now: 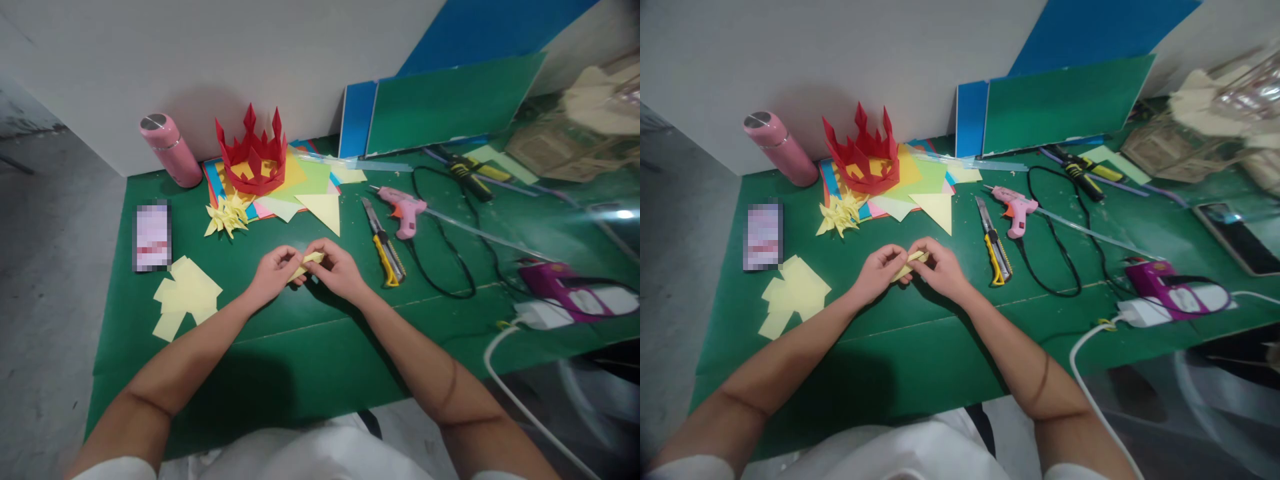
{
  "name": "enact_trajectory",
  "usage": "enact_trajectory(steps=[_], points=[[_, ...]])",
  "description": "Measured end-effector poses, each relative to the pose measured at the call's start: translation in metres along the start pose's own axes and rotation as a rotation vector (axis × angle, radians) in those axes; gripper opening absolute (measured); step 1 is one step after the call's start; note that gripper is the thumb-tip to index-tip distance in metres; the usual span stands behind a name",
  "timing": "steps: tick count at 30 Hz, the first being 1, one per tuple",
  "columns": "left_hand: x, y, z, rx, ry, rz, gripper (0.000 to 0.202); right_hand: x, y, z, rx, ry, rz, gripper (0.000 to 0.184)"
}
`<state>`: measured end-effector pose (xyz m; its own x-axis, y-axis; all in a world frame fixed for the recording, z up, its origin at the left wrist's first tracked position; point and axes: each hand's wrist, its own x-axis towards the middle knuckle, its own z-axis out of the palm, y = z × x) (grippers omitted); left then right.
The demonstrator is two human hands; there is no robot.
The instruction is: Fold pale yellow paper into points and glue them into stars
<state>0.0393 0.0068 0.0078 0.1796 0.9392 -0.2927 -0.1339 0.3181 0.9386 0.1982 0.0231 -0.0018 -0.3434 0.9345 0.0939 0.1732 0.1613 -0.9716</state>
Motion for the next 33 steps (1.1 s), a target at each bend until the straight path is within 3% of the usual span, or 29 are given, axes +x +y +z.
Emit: enact_trajectory(steps=[11, 21, 33], points=[[0.0008, -0.0034, 0.0015, 0.035, 0.055, 0.013, 0.039, 0.0013, -0.0011, 0.0014, 0.045, 0.022, 0.047, 0.018], [0.0004, -0.0007, 0.0012, 0.041, 0.027, -0.008, 0.030, 0.0015, 0.0004, 0.0009, 0.012, 0.023, 0.027, 0.015], [0.0014, -0.0032, 0.0011, -0.068, 0.059, -0.007, 0.037, 0.0048, 0.0008, -0.0026, 0.103, 0.057, 0.062, 0.023]])
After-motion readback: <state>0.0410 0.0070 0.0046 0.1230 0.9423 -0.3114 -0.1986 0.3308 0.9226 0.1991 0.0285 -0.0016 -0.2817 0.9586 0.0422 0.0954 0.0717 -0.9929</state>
